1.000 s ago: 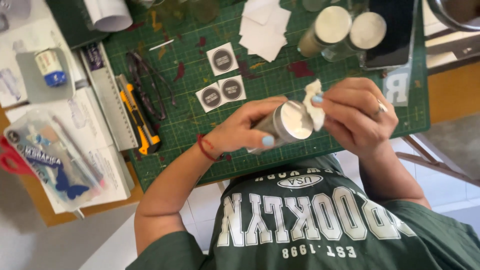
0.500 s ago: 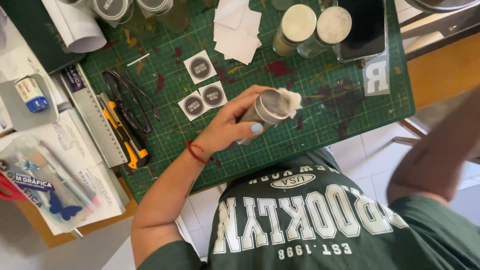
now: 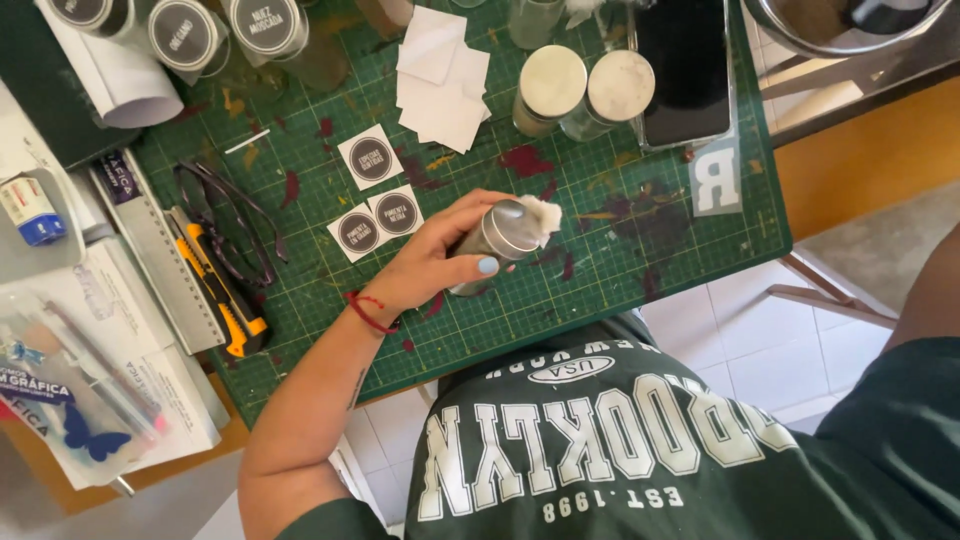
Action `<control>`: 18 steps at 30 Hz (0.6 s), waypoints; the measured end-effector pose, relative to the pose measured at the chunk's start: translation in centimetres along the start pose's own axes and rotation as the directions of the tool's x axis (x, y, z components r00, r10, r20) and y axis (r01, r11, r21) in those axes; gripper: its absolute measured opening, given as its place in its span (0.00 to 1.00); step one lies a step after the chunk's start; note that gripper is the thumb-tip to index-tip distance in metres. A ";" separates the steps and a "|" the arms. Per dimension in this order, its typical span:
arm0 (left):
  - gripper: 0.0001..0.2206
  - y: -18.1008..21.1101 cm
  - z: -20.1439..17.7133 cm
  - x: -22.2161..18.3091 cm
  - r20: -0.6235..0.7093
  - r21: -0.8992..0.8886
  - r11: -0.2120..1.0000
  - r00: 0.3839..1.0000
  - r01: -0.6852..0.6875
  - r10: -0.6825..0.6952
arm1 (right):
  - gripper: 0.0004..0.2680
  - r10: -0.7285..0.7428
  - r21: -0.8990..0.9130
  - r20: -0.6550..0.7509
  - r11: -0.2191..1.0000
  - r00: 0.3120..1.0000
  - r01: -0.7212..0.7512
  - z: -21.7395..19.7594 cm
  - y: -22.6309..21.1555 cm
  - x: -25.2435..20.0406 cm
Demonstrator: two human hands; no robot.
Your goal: Cleaning a small metal container using a cloth on a workbench with a cutting mat.
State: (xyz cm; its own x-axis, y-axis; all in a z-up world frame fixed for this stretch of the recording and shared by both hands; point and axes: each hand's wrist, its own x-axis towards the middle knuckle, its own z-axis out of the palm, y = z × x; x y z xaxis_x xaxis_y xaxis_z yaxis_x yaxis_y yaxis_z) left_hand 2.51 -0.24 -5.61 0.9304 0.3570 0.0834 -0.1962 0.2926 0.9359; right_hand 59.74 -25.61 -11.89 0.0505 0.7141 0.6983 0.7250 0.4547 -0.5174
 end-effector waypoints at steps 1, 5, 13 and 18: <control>0.25 -0.1 0.0 -0.1 0.002 -0.019 1.000 1.000 0.002 -0.002 | 0.09 0.010 0.001 0.000 1.000 1.000 -0.010 0.0 -0.1 0.4; 0.25 -0.4 -0.5 -0.1 0.007 -0.037 0.999 1.000 -0.001 0.002 | 0.10 0.045 -0.006 -0.009 0.999 0.999 -0.046 2.9 -2.8 0.5; 0.23 1.3 1.0 -0.3 -0.032 -0.019 0.999 0.999 -0.040 0.040 | 0.10 0.012 0.059 -0.002 0.998 1.000 -0.011 5.8 -1.3 7.3; 0.22 1.3 1.0 -0.5 -0.024 -0.054 0.999 1.000 -0.007 0.006 | 0.10 0.016 0.061 -0.008 0.998 1.000 -0.016 5.9 -1.2 10.5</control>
State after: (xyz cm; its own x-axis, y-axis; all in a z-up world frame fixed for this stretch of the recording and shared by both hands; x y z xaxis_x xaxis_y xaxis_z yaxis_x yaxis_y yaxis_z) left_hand 2.08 -0.91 -4.14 0.9217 0.3794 0.0805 -0.2189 0.3376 0.9155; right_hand 55.34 -15.56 -6.87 0.0678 0.7170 0.6938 0.6808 0.4751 -0.5575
